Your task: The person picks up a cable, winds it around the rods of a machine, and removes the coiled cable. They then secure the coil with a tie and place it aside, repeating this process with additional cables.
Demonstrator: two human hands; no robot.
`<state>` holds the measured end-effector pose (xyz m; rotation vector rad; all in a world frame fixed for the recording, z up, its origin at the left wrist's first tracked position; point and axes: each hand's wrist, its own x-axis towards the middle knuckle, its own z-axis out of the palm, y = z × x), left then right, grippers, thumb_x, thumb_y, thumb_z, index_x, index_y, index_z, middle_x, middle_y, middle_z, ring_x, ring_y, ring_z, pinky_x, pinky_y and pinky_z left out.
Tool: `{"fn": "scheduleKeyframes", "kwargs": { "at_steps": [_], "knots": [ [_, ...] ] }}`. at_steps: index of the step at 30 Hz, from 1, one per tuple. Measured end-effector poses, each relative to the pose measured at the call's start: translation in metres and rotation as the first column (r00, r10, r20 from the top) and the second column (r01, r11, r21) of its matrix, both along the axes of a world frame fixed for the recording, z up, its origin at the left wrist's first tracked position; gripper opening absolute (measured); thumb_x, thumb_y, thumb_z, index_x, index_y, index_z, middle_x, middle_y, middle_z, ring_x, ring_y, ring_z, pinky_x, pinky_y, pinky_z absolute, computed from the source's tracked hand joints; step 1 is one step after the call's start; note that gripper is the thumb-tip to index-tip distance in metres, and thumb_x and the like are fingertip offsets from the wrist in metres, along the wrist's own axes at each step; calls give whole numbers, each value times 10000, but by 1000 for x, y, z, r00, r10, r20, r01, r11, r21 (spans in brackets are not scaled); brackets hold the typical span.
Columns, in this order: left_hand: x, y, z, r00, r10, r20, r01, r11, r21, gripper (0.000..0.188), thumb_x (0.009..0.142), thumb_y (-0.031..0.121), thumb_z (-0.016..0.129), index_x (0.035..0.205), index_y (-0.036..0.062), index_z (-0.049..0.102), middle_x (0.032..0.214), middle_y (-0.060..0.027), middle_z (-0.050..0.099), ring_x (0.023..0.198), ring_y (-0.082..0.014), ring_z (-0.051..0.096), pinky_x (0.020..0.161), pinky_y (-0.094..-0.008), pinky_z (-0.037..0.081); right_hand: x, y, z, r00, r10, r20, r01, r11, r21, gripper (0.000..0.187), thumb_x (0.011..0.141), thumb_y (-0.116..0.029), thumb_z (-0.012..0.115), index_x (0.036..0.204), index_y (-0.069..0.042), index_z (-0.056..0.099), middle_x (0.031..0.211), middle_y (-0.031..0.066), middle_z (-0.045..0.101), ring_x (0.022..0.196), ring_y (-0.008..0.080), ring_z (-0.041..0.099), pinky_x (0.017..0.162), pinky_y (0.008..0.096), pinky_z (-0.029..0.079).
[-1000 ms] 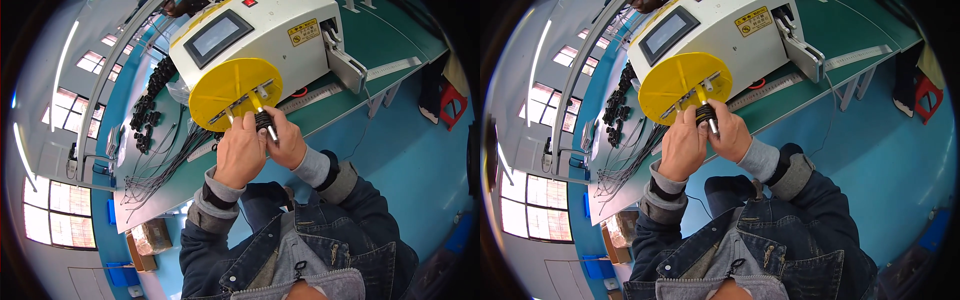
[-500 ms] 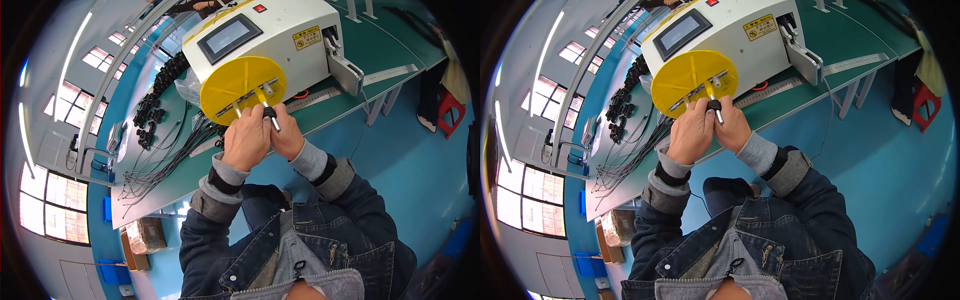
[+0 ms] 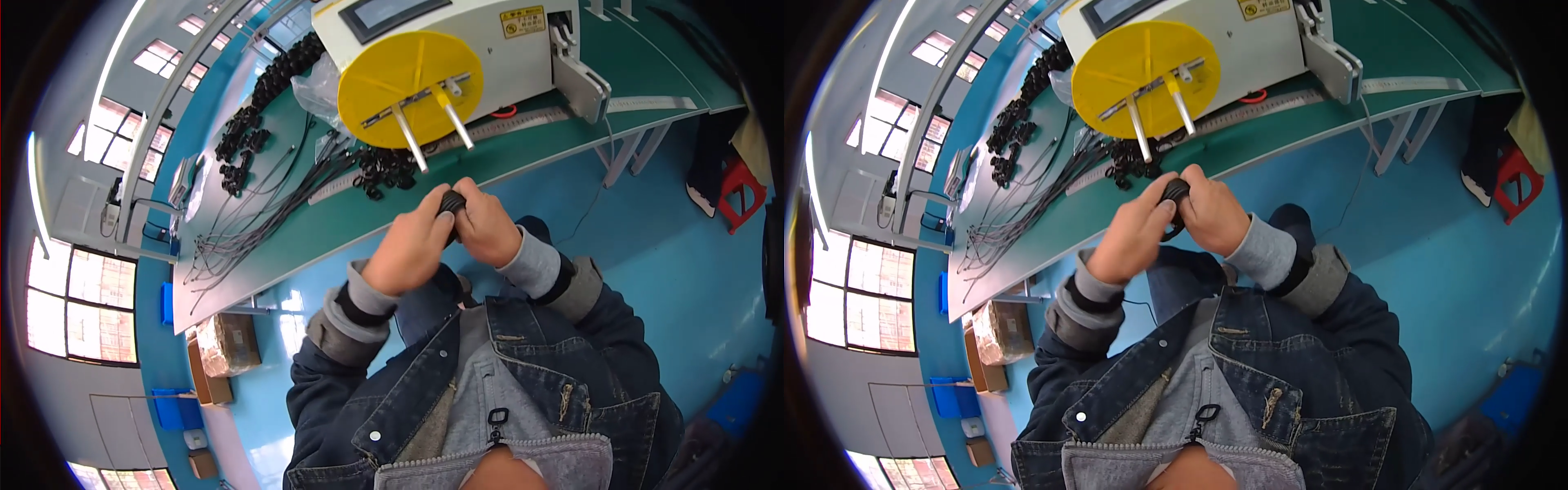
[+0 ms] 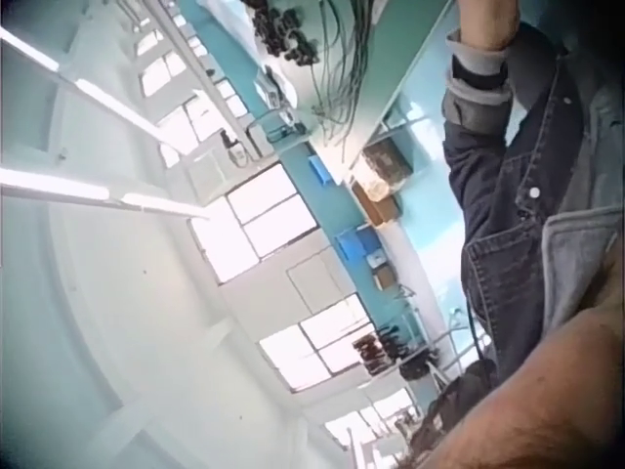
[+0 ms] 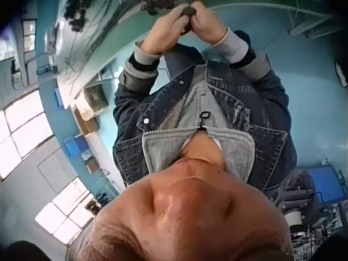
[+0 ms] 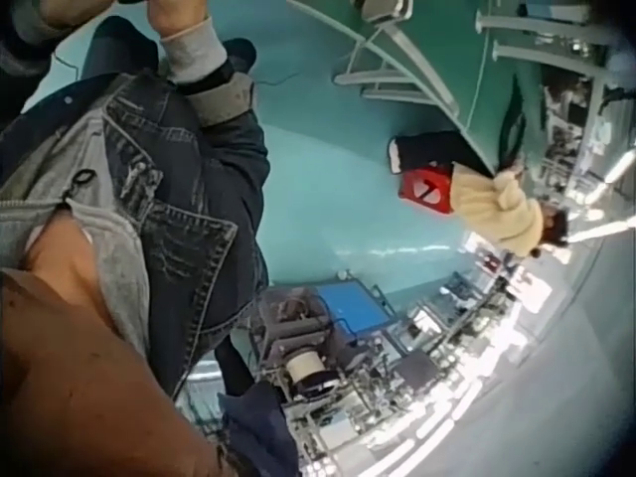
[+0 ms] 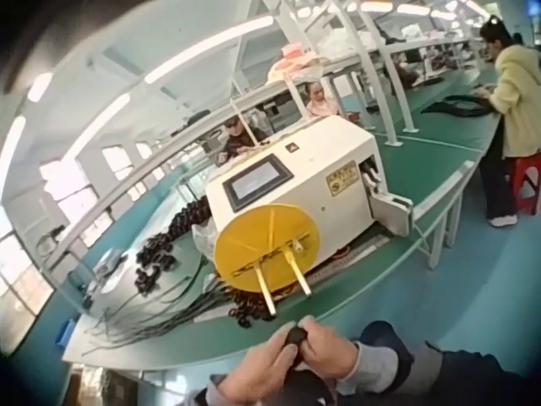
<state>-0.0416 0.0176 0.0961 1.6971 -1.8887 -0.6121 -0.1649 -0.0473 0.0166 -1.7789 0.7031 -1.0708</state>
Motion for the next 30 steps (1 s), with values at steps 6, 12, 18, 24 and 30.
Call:
{"fn": "scheduleKeyframes", "kwargs": {
  "at_steps": [6,12,18,24,30],
  "knots": [
    [19,2,-20,356,360,-862,251,852,459,350,872,199,424,1158,-2,456,1001,-115,589,836,-274,617,671,-359,518,21,8,-15,991,70,117,-64,996,-57,92,853,-91,436,901,-17,408,620,201,555,597,376,581,495,412,434],
    [33,-3,-39,498,474,-726,245,726,642,342,867,246,430,1096,-1,490,956,-135,590,793,-250,627,566,-322,536,28,2,-44,996,-6,-91,-9,987,-162,150,822,-111,465,914,-14,399,649,221,564,613,405,562,518,469,424],
    [35,-4,-59,777,275,-566,227,717,660,278,843,205,503,1005,-20,525,872,-128,610,722,-200,634,515,-281,527,23,5,-50,965,13,-261,-55,987,-154,199,800,-139,486,891,9,390,633,224,565,612,418,560,545,493,435],
    [51,3,-87,756,290,-587,272,677,684,202,812,153,548,934,-8,560,816,-108,615,677,-165,617,515,-259,517,31,16,-70,913,49,-404,-99,990,-104,217,797,-157,500,871,8,380,631,221,567,612,403,571,539,480,442],
    [64,17,-110,659,333,-674,233,762,604,183,787,107,569,934,0,570,773,-76,600,606,-136,576,483,-234,474,43,17,-64,867,101,-487,-168,981,-95,218,799,-172,509,834,-5,373,631,226,567,595,383,575,526,472,441]
  ]
}}
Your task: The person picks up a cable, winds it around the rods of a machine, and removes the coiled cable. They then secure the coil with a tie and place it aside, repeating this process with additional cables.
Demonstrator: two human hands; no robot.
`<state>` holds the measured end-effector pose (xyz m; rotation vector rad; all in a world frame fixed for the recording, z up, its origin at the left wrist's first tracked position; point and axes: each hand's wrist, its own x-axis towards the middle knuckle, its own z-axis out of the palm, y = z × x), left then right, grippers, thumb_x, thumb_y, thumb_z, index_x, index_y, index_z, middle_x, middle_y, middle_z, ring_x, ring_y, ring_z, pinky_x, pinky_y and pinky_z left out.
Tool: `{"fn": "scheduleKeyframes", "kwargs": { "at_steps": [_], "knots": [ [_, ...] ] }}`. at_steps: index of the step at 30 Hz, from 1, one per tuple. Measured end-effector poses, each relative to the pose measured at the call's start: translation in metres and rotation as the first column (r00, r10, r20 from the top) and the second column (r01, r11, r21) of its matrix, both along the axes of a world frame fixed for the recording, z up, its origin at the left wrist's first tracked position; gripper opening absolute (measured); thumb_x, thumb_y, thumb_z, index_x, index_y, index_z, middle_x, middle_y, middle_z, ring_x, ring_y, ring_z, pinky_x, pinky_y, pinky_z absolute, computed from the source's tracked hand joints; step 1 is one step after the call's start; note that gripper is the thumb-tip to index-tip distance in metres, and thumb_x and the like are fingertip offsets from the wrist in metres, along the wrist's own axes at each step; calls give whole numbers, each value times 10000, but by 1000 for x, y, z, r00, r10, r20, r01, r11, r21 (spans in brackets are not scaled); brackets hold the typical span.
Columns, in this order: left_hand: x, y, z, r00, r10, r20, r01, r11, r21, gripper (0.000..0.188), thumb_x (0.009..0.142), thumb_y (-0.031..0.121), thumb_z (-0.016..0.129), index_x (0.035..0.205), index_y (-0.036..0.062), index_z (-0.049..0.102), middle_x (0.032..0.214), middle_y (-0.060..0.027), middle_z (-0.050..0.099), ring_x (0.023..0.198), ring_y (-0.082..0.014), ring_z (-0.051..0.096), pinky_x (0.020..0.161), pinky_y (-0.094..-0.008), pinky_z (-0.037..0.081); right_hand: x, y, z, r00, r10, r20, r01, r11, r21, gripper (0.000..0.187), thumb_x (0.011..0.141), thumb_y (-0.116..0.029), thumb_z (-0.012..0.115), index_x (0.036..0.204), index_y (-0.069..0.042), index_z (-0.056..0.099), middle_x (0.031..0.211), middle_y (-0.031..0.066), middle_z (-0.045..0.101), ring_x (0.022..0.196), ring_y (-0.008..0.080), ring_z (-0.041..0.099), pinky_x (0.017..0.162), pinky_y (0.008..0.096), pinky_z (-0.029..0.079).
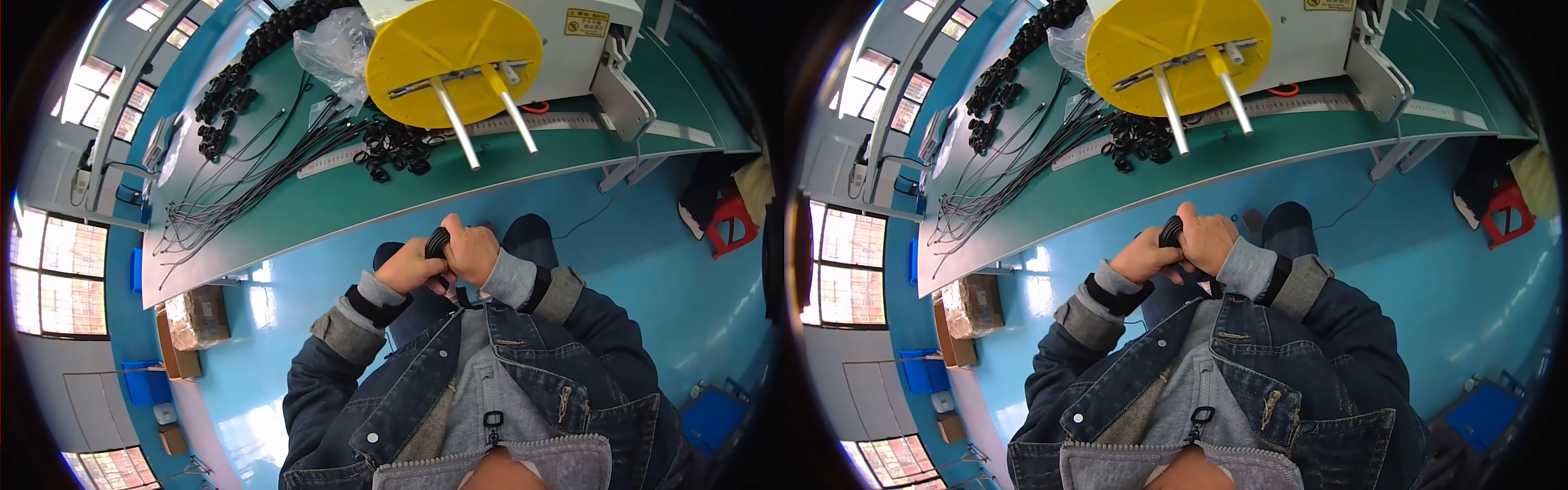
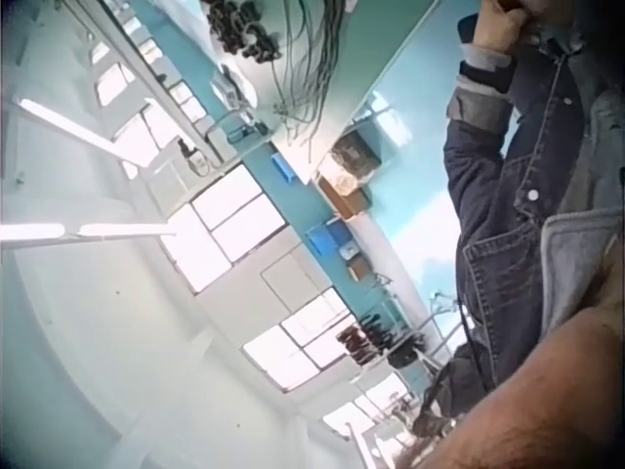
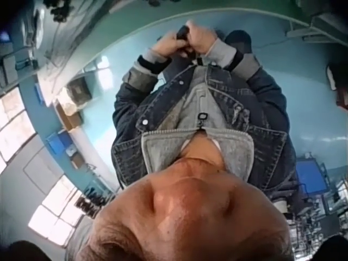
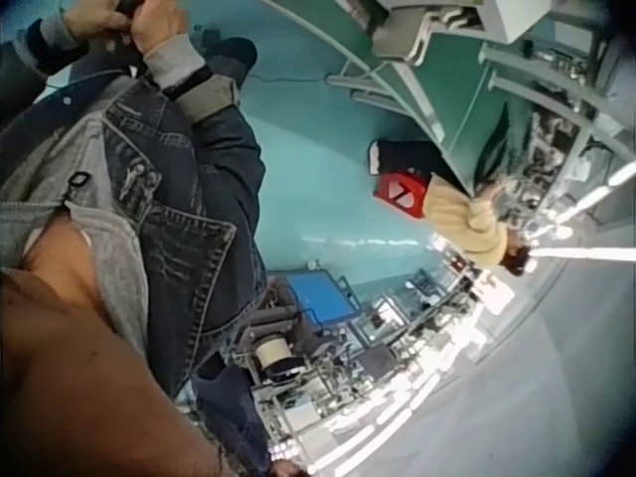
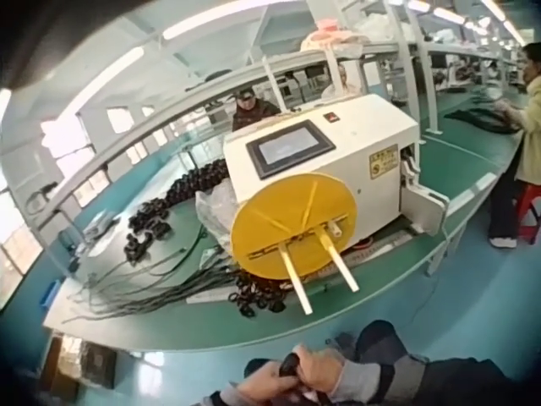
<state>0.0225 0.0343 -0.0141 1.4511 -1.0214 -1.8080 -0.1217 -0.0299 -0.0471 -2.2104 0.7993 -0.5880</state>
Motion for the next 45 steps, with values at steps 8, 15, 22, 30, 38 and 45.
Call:
{"fn": "scheduleKeyframes", "kwargs": {
  "at_steps": [8,15,22,30,38,45],
  "knots": [
    [18,20,-10,985,139,-104,-139,990,8,166,779,76,593,921,8,540,708,-23,516,527,-89,457,444,-221,364,6,-53,31,861,501,88,-508,838,198,315,795,-197,592,1011,-8,461,625,147,571,560,320,556,510,373,449],
    [9,13,-10,901,283,-328,-325,942,-82,198,769,50,612,936,17,511,688,-25,507,528,-89,461,455,-226,377,47,-123,2,968,-230,96,249,892,-378,197,800,-210,602,906,-44,595,684,115,595,610,252,577,586,325,458],
    [16,2,-15,794,415,-445,-525,836,-157,225,767,52,634,951,18,509,720,-22,518,541,-94,468,476,-226,390,26,-73,26,938,-20,345,-36,987,154,170,825,-150,615,870,13,591,620,23,527,572,118,499,537,257,415],
    [-4,-1,-19,795,359,-489,-509,833,-216,229,773,67,647,953,26,513,740,-25,536,562,-98,494,487,-218,396,-14,-36,25,928,12,371,-349,366,862,145,859,-156,593,862,-10,597,655,-6,528,575,70,486,502,192,387],
    [-5,1,-14,809,339,-480,-466,867,-173,201,786,68,628,951,34,518,714,-18,531,563,-97,501,490,-228,407,-31,-3,26,742,-199,640,-550,364,752,152,870,-147,569,946,-20,602,716,37,597,597,77,553,496,183,451],
    [-18,4,5,960,166,-224,-202,968,-149,211,779,95,642,936,22,521,689,-10,536,551,-103,504,479,-240,411,-58,-36,60,962,36,270,-245,546,801,248,816,-170,634,1025,-39,612,766,67,633,674,134,595,560,244,482]
  ]
}}
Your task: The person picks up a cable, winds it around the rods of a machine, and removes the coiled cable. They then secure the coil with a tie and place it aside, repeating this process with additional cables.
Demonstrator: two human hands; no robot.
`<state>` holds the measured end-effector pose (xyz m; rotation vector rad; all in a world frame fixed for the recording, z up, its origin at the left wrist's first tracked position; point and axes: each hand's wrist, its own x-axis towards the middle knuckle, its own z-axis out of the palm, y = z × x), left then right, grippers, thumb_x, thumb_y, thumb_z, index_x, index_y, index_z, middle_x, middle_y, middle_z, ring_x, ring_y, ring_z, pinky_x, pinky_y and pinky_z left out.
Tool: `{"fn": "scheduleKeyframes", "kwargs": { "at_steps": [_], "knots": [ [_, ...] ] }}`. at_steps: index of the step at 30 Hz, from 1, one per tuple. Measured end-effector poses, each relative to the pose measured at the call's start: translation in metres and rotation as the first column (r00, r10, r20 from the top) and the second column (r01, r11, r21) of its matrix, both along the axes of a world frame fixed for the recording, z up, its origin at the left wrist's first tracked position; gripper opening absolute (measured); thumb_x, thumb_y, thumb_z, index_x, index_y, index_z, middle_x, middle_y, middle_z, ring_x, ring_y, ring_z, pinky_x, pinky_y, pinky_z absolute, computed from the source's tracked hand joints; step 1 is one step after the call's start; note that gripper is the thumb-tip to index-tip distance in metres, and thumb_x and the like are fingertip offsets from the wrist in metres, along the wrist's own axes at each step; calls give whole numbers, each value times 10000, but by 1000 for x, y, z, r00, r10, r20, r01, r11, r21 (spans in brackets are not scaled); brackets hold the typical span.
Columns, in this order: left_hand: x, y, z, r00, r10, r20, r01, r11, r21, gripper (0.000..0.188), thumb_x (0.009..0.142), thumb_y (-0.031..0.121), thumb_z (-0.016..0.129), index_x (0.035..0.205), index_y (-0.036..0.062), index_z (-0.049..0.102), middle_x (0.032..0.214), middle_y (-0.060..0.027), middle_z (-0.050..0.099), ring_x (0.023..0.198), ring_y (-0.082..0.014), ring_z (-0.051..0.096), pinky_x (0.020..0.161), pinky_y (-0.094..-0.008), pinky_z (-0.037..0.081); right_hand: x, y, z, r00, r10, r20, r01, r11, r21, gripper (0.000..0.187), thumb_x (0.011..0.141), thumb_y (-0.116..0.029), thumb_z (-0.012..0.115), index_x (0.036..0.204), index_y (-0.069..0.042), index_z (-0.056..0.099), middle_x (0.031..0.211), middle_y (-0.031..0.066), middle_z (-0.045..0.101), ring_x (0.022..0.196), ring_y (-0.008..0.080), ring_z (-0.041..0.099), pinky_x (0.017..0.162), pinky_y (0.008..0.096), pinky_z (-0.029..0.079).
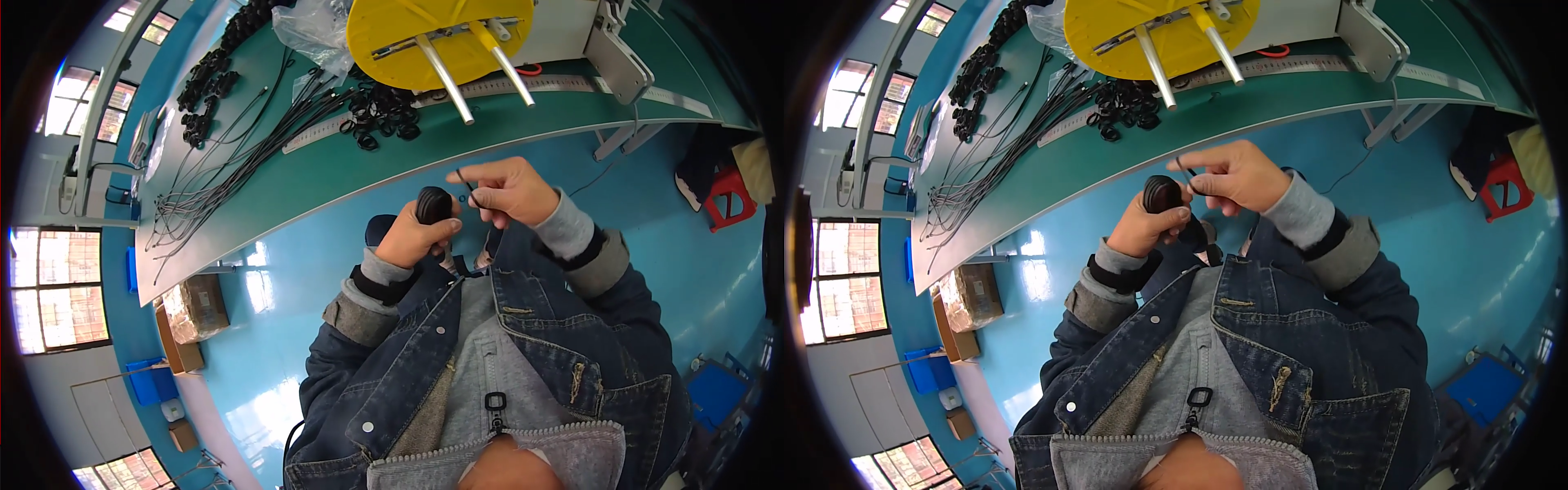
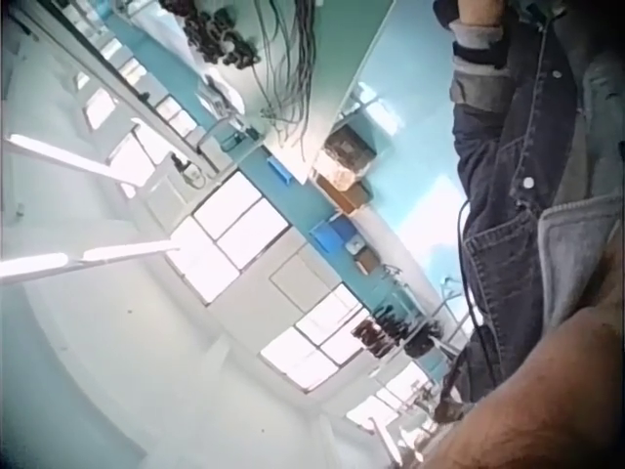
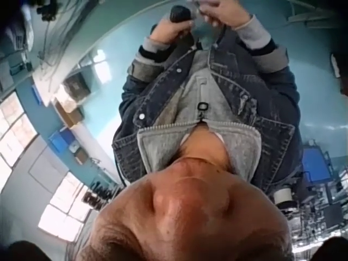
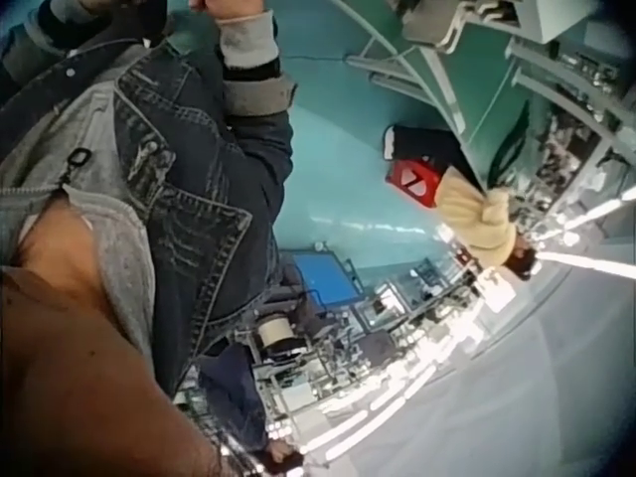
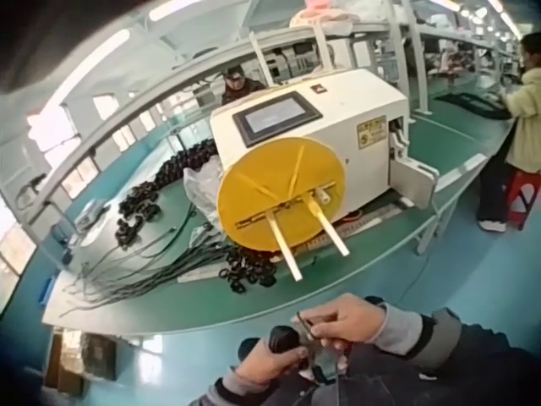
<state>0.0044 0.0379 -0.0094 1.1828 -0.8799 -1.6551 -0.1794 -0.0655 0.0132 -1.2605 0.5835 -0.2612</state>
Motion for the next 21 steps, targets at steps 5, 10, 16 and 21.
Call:
{"fn": "scheduleKeyframes", "kwargs": {
  "at_steps": [5,10,16,21],
  "knots": [
    [-13,-5,5,837,-109,537,158,986,-46,284,753,106,657,976,10,508,756,-47,574,626,-101,523,532,-252,429,17,-7,11,982,177,-65,-166,648,-743,345,719,-168,701,1002,-13,581,766,93,618,655,129,596,546,269,470],
    [-23,-6,-4,669,-36,742,185,976,-119,455,746,99,663,1124,-24,443,829,-72,604,725,-148,596,582,-303,485,23,-1,-2,944,145,-296,-327,297,-897,487,687,-228,718,1056,6,505,700,132,589,613,172,569,569,306,467],
    [-16,11,-37,930,140,341,48,871,-489,618,772,172,661,1260,-34,343,930,-107,576,752,-187,583,552,-292,465,22,9,-37,971,225,83,-152,846,-512,478,759,-146,658,1149,-22,411,741,40,559,636,123,533,533,240,443],
    [5,17,-29,680,-58,-731,-11,996,-90,622,794,271,623,1262,-35,352,987,-107,528,750,-178,509,538,-241,393,13,19,-51,946,-229,231,68,833,548,214,839,-121,557,1017,-32,478,711,37,541,568,84,496,435,193,391]
  ]
}}
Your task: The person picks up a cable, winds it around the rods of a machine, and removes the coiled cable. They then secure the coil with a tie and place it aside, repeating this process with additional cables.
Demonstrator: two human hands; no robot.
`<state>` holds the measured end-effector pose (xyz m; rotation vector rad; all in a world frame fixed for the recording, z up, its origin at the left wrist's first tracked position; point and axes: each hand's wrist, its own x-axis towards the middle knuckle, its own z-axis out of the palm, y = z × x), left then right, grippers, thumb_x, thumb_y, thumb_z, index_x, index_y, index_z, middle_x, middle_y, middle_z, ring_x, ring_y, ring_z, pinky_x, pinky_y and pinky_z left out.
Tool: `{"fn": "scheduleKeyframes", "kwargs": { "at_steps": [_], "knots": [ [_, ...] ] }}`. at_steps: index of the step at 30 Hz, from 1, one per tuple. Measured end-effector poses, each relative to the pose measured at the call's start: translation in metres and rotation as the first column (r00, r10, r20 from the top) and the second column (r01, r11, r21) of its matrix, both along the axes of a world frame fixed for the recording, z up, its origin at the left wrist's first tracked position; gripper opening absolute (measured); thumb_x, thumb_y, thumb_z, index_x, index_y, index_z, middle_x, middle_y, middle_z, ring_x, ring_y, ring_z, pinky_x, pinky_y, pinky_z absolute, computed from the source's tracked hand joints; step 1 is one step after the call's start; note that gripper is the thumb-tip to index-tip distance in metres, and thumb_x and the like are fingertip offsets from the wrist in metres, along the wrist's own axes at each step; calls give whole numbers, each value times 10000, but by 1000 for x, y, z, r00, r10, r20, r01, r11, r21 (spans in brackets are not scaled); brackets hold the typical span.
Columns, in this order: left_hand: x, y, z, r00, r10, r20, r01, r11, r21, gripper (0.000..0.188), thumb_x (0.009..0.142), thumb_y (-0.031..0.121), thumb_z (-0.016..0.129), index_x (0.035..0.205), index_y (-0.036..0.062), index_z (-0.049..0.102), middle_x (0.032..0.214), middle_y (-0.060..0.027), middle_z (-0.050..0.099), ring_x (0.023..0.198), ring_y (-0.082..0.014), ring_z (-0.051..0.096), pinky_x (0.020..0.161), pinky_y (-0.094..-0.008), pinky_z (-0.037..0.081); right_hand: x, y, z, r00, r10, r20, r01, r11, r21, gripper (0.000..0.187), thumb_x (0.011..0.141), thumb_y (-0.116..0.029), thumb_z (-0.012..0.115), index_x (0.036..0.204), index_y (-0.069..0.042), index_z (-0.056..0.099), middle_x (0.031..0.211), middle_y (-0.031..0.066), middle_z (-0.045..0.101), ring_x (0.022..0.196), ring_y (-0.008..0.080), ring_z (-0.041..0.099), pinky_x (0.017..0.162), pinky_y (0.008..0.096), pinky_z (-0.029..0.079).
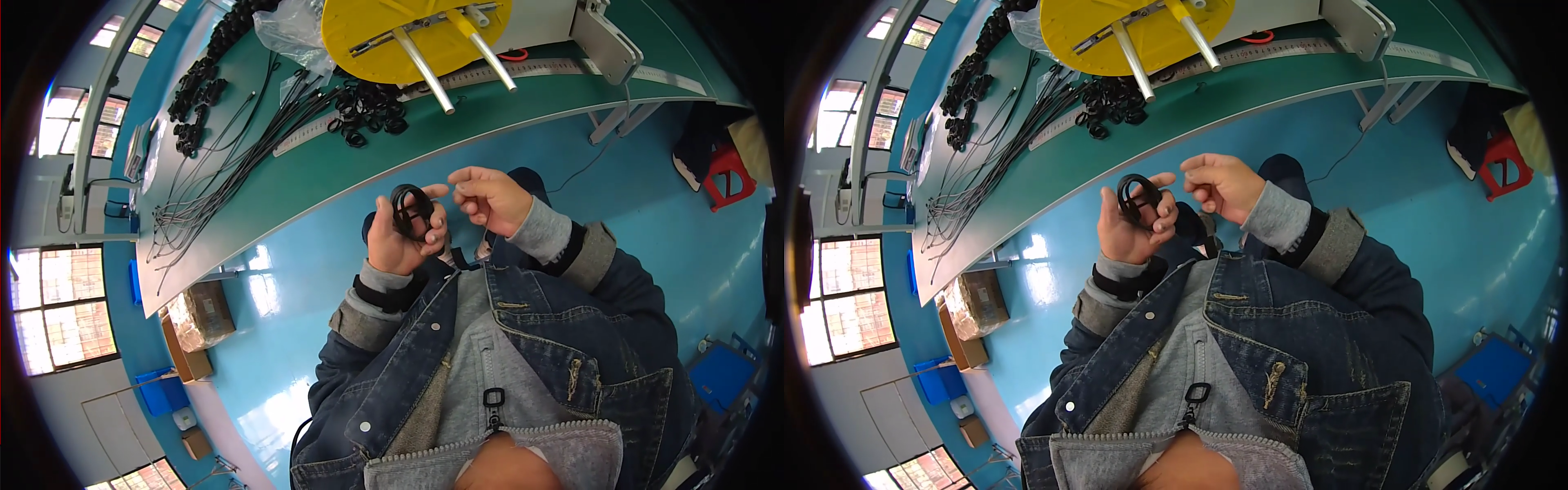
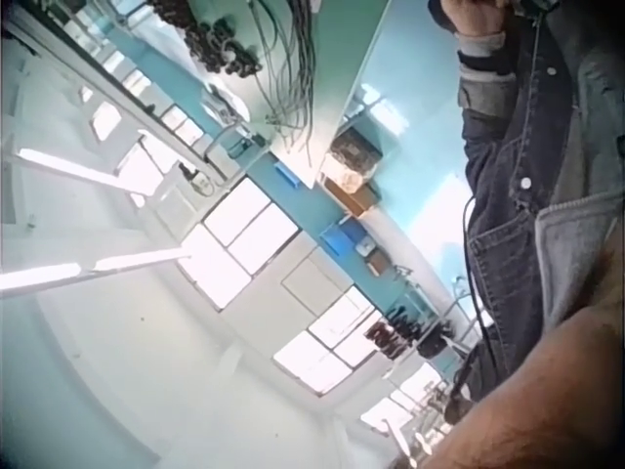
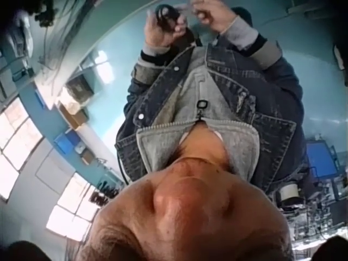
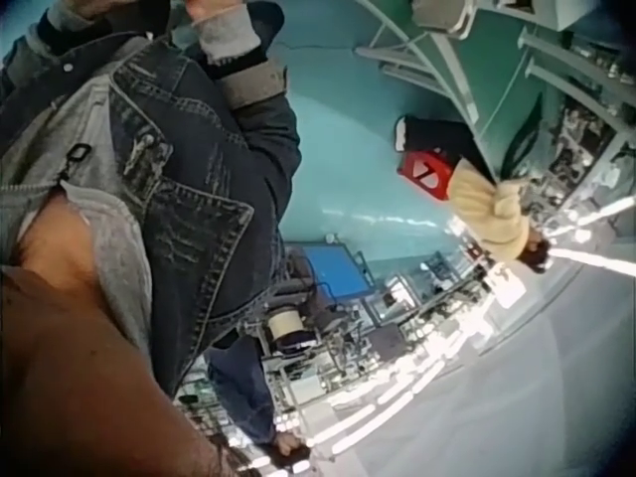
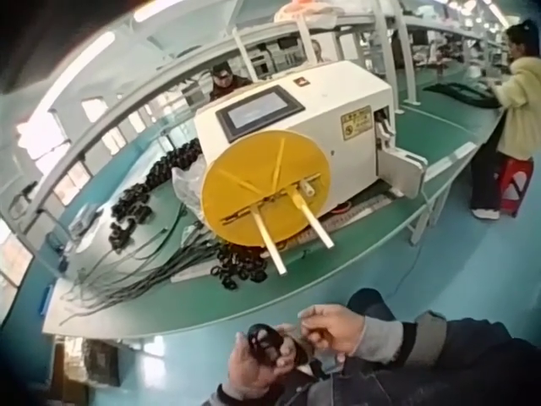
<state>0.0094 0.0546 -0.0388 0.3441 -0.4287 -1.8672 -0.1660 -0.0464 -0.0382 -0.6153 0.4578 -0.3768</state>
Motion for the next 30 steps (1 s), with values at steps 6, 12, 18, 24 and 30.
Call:
{"fn": "scheduleKeyframes", "kwargs": {
  "at_steps": [6,12,18,24,30],
  "knots": [
    [1,-6,9,992,-43,117,37,998,49,724,785,401,613,1277,-50,330,983,-77,481,798,-154,453,558,-246,381,-1,-14,2,991,-61,-118,48,993,-108,104,851,-143,546,892,-48,547,650,13,528,485,58,452,401,175,341],
    [3,-2,4,923,-55,382,36,998,56,599,742,202,635,1232,-33,386,995,-82,515,821,-145,488,598,-267,409,7,-14,6,981,-82,-177,-5,899,-439,166,861,-192,550,846,-27,537,629,25,553,492,99,505,402,228,381],
    [-21,0,9,596,71,800,96,982,-160,529,713,153,654,1167,-11,437,1079,-87,511,885,-169,538,702,-298,465,19,12,26,937,-288,-197,-199,23,-980,249,834,-249,577,805,-19,486,581,122,553,470,257,546,435,335,410],
    [-36,1,-9,41,440,897,-182,886,-426,361,734,133,641,1040,-17,522,821,-91,599,739,-198,593,647,-335,485,39,24,25,872,-440,-217,-322,-179,-930,332,797,-314,607,735,-19,466,549,161,546,492,321,562,449,388,442],
    [-16,0,-40,-78,438,896,-112,889,-444,230,760,164,615,911,1,557,632,-59,573,585,-165,568,519,-311,457,56,23,14,860,-465,-208,-358,-261,-897,358,800,-347,606,747,-13,488,511,143,535,447,310,545,424,377,435]
  ]
}}
